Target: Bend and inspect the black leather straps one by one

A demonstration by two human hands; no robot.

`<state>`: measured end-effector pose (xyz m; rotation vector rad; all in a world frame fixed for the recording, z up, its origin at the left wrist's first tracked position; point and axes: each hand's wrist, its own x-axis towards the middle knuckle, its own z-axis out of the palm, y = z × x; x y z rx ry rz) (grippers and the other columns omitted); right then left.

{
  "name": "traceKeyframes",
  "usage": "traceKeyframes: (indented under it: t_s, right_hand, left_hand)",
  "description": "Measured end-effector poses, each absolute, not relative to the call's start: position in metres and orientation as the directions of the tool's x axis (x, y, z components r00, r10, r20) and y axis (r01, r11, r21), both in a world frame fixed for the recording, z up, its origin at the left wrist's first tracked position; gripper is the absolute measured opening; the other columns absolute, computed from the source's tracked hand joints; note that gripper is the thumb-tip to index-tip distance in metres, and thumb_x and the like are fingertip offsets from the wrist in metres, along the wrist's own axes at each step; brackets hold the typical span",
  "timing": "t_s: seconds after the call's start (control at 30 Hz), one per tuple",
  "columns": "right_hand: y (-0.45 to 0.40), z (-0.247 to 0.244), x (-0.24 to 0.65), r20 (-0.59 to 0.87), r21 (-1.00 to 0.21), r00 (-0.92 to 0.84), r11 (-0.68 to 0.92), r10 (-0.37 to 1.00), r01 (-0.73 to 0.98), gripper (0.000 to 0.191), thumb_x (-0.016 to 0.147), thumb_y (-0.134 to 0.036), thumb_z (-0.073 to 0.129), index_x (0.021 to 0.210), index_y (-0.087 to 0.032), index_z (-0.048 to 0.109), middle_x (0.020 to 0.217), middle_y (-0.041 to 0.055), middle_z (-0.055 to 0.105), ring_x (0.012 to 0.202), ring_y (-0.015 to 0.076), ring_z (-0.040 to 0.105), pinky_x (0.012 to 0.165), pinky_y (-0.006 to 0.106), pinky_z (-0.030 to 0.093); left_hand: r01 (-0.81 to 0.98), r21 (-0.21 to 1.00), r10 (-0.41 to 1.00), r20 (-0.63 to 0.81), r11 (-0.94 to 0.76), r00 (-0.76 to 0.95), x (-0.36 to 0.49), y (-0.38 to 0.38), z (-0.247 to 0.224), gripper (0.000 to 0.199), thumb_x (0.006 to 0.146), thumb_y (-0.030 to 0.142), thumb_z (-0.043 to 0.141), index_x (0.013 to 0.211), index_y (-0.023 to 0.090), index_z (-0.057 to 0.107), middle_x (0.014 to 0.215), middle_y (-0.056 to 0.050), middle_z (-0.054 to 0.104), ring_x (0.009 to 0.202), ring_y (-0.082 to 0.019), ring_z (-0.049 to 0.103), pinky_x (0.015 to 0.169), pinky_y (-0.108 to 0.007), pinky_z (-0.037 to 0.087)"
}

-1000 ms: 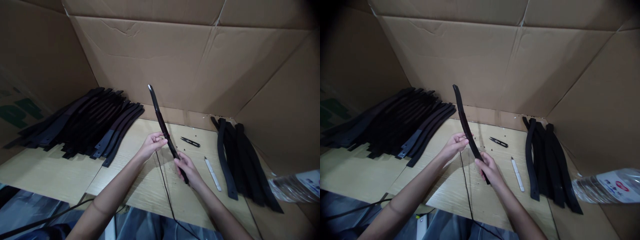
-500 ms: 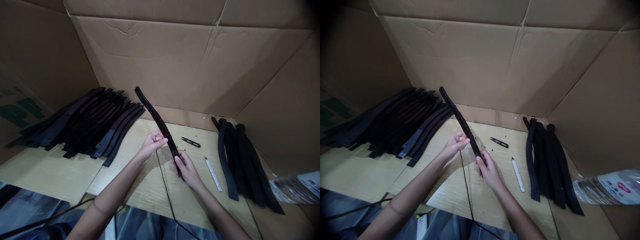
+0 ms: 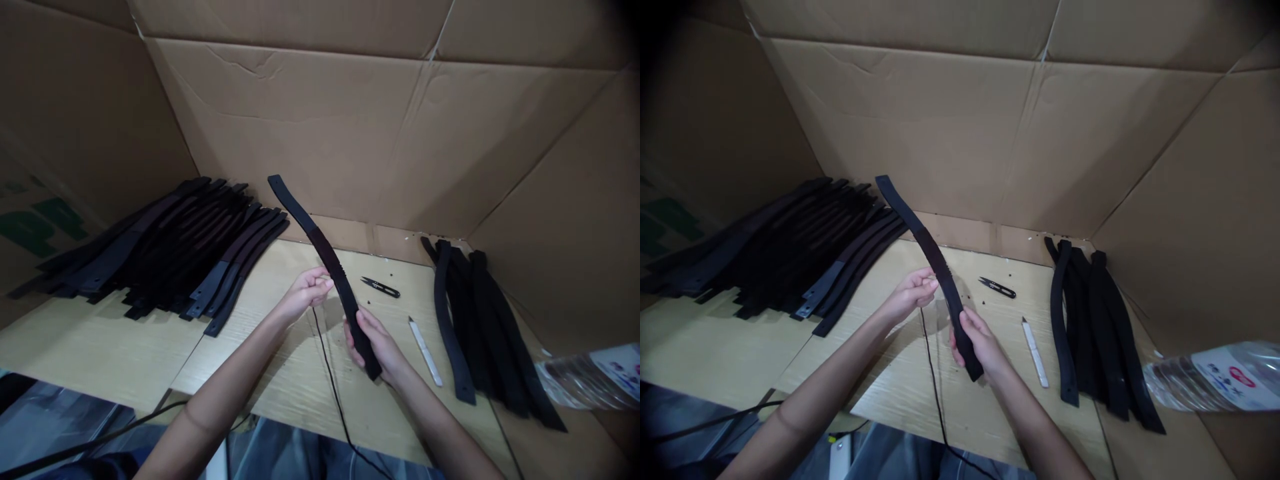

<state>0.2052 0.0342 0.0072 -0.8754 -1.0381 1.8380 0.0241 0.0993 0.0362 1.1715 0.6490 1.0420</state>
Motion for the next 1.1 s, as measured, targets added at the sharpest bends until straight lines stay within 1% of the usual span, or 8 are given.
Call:
traceKeyframes:
  t_s: [0.2, 0.43, 0.57, 0.63, 0.7, 0.8, 0.9, 1.1]
  right_hand:
    - [0.033, 0.007, 0.209, -0.194, -0.815, -0.576, -0.457, 0.794, -0.356, 0.039, 0.085, -0.061, 0.053, 0.09, -0.022, 0.048, 0.046, -0.0095, 0.05, 0.025, 0.006, 0.034, 0.027, 0.015, 0.025]
    - [0.034, 0.008, 0.208, -0.221, -0.834, -0.593, -0.465, 0.775, -0.297, 0.052, 0.083, -0.069, 0.048, 0.097, -0.019, 0.054, 0.03, -0.013, 0.033, 0.024, 0.0072, 0.025, 0.03, 0.015, 0.022]
    - [0.037, 0.006, 0.208, -0.226, -0.877, -0.525, -0.405, 0.821, -0.257, 0.056, 0.081, -0.068, 0.051, 0.106, -0.019, 0.05, 0.037, -0.012, 0.042, 0.026, 0.0068, 0.03, 0.029, 0.015, 0.023]
    - [0.04, 0.003, 0.207, -0.218, -0.922, -0.463, -0.337, 0.859, -0.192, 0.052, 0.08, -0.064, 0.057, 0.105, -0.019, 0.05, 0.046, -0.0098, 0.051, 0.028, 0.0062, 0.037, 0.03, 0.015, 0.027]
    - [0.043, -0.001, 0.206, -0.179, -0.956, -0.418, -0.257, 0.891, -0.138, 0.048, 0.079, -0.062, 0.06, 0.099, -0.019, 0.052, 0.058, -0.0072, 0.056, 0.031, 0.0052, 0.043, 0.031, 0.016, 0.03]
    - [0.045, -0.005, 0.204, -0.135, -0.972, -0.363, -0.194, 0.922, -0.13, 0.047, 0.078, -0.063, 0.061, 0.088, -0.017, 0.054, 0.062, -0.0066, 0.055, 0.032, 0.003, 0.042, 0.031, 0.015, 0.028]
    - [0.045, -0.005, 0.205, -0.215, -0.95, -0.305, -0.271, 0.928, -0.154, 0.05, 0.076, -0.065, 0.061, 0.09, -0.017, 0.055, 0.052, -0.0076, 0.053, 0.028, 0.0032, 0.037, 0.029, 0.014, 0.023]
    - [0.045, -0.005, 0.213, -0.245, -0.909, -0.327, -0.334, 0.913, -0.251, 0.053, 0.077, -0.062, 0.06, 0.096, -0.012, 0.061, 0.042, -0.0072, 0.049, 0.025, 0.0048, 0.033, 0.026, 0.015, 0.022]
  left_hand:
    - [-0.259, 0.965, 0.881, 0.077, 0.053, 0.466, 0.022, 0.098, 0.037, 0.047, 0.08, 0.044, 0.066, 0.113, 0.011, 0.062, 0.049, 0.01, 0.029, 0.042, -0.005, 0.018, 0.044, -0.023, 0.009]
    - [-0.303, 0.953, 0.946, 0.124, -0.029, 0.298, 0.025, 0.099, 0.031, 0.036, 0.071, 0.041, 0.076, 0.09, 0.015, 0.058, 0.049, 0.012, 0.029, 0.041, -0.003, 0.018, 0.042, -0.019, 0.012]
    - [-0.256, 0.963, 0.965, 0.142, -0.083, 0.219, 0.028, 0.097, 0.035, 0.04, 0.07, 0.04, 0.077, 0.095, 0.014, 0.06, 0.057, 0.007, 0.045, 0.047, -0.004, 0.036, 0.047, -0.017, 0.027]
    - [-0.233, 0.968, 0.969, 0.139, -0.09, 0.203, 0.029, 0.097, 0.037, 0.043, 0.067, 0.041, 0.079, 0.094, 0.013, 0.061, 0.066, 0.002, 0.056, 0.056, -0.008, 0.048, 0.055, -0.02, 0.037]
    - [-0.204, 0.975, 0.971, 0.135, -0.094, 0.196, 0.03, 0.097, 0.038, 0.043, 0.066, 0.043, 0.079, 0.091, 0.012, 0.063, 0.07, 0.0, 0.059, 0.059, -0.01, 0.052, 0.058, -0.022, 0.039]
    - [-0.162, 0.983, 0.971, 0.122, -0.089, 0.206, 0.03, 0.097, 0.036, 0.046, 0.068, 0.046, 0.077, 0.096, 0.011, 0.065, 0.06, 0.004, 0.052, 0.051, -0.008, 0.043, 0.051, -0.02, 0.031]
    - [-0.135, 0.988, 0.949, 0.108, -0.07, 0.297, 0.028, 0.097, 0.034, 0.052, 0.075, 0.046, 0.071, 0.11, 0.009, 0.064, 0.048, 0.01, 0.034, 0.043, -0.005, 0.025, 0.045, -0.021, 0.017]
    - [-0.184, 0.982, 0.908, 0.11, -0.037, 0.405, 0.029, 0.097, 0.03, 0.056, 0.079, 0.046, 0.068, 0.117, 0.007, 0.058, 0.046, 0.011, 0.03, 0.042, -0.005, 0.02, 0.043, -0.022, 0.013]
